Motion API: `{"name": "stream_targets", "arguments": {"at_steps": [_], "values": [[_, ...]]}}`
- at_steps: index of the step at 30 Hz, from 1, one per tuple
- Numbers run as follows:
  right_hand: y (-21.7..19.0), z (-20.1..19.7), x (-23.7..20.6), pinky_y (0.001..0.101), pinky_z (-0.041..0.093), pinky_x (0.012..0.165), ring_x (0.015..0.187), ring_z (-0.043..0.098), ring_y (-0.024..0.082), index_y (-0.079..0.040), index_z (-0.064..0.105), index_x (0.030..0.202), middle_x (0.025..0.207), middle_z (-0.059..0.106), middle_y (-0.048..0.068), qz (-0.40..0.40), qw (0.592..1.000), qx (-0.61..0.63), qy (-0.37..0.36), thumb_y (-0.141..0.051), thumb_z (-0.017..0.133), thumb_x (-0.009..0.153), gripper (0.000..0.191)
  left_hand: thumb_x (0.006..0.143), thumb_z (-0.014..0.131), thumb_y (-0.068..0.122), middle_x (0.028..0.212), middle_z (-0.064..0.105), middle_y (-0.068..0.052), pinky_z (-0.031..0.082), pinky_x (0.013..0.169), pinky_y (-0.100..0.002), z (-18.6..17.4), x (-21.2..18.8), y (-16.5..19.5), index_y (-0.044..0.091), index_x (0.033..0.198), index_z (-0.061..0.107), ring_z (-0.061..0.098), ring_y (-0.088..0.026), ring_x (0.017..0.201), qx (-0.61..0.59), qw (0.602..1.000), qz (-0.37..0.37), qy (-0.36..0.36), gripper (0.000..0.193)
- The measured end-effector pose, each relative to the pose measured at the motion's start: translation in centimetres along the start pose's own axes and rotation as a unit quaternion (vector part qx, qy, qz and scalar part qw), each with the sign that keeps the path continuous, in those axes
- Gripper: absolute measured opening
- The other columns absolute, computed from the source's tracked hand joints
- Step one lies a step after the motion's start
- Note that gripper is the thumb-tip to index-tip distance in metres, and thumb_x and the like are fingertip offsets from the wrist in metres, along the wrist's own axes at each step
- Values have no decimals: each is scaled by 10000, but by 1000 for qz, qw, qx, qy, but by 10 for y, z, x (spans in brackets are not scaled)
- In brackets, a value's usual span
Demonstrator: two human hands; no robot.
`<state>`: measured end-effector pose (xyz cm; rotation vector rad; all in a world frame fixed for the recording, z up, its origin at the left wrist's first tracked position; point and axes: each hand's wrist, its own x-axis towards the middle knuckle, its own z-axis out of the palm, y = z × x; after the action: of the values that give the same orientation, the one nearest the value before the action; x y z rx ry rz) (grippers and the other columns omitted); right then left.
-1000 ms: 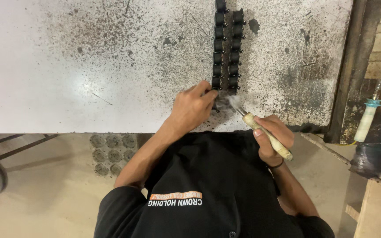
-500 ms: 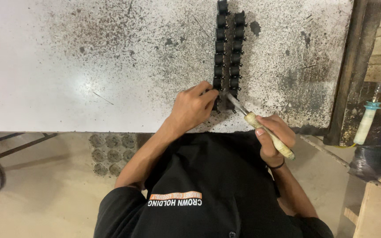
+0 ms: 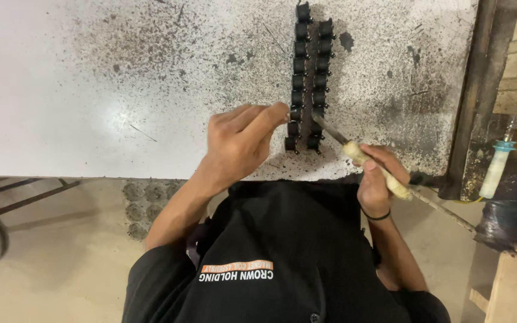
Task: The person tests small black electrical components one at a time using a probe connected to a digital tester on the workbench, placing tested units into rows. They then gather the components from trays, arrange them in rows on the bench, and work along each row with a handheld heated tool, touching each component in turn.
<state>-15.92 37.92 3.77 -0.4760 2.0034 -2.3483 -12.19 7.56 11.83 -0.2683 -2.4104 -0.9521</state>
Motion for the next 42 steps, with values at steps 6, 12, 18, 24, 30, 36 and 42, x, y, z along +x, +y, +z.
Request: {"name": "stream_targets", "arguments": {"at_steps": [6, 12, 18, 24, 30, 36, 42], "values": [[-14, 13, 4, 295, 499, 804, 868, 636, 199, 78, 682, 1154, 1045, 690, 156, -25, 980, -194, -35, -69, 649, 943, 259, 838, 670, -46, 1001, 686, -94, 577, 662, -350, 47, 2, -10, 91, 1099, 729, 702, -243, 853, 72, 993, -73, -56, 301], [-21, 19, 8, 285, 486, 736, 838, 634, 200, 69, 690, 1124, 967, 690, 155, -27, 978, -202, -51, -67, 656, 934, 235, 885, 737, 39, 980, 689, -61, 582, 674, -379, 65, -23, -16, 95, 1018, 745, 712, -262, 821, 38, 993, -106, -17, 145], [-19, 20, 10, 294, 461, 732, 779, 600, 188, 82, 697, 1107, 902, 666, 140, -9, 976, -210, -60, -56, 649, 925, 234, 860, 747, 26, 942, 680, -92, 588, 674, -395, 69, -14, -23, 65, 962, 751, 715, -279, 808, 26, 989, -115, -85, 109], [-15, 23, 9, 289, 506, 735, 819, 640, 177, 88, 678, 1167, 952, 687, 131, 27, 994, -102, -41, -26, 613, 983, 226, 864, 707, 6, 976, 664, -90, 608, 632, -346, 67, -14, -21, 24, 1009, 756, 722, -250, 772, -3, 991, -108, -79, 154], [-17, 19, 11, 289, 463, 712, 771, 599, 171, 89, 693, 1139, 887, 667, 141, -55, 974, -206, -78, -63, 664, 950, 244, 884, 732, 16, 967, 674, -78, 587, 589, -382, 66, -12, -21, 47, 978, 762, 699, -275, 651, -12, 988, -137, -70, 104], [-17, 19, 12, 288, 463, 668, 782, 612, 187, 83, 697, 1128, 904, 684, 146, -61, 977, -191, -65, -63, 670, 959, 225, 865, 741, 35, 939, 676, -87, 574, 561, -397, 68, -11, -18, 54, 955, 765, 683, -298, 616, 21, 989, -129, -65, 95], [-19, 19, 11, 270, 445, 645, 752, 589, 174, 85, 707, 1110, 881, 682, 131, -47, 979, -189, -55, -63, 656, 925, 242, 850, 746, 45, 930, 673, -69, 584, 587, -401, 67, -12, -18, 65, 964, 752, 691, -294, 634, 11, 989, -132, -62, 116]]}}
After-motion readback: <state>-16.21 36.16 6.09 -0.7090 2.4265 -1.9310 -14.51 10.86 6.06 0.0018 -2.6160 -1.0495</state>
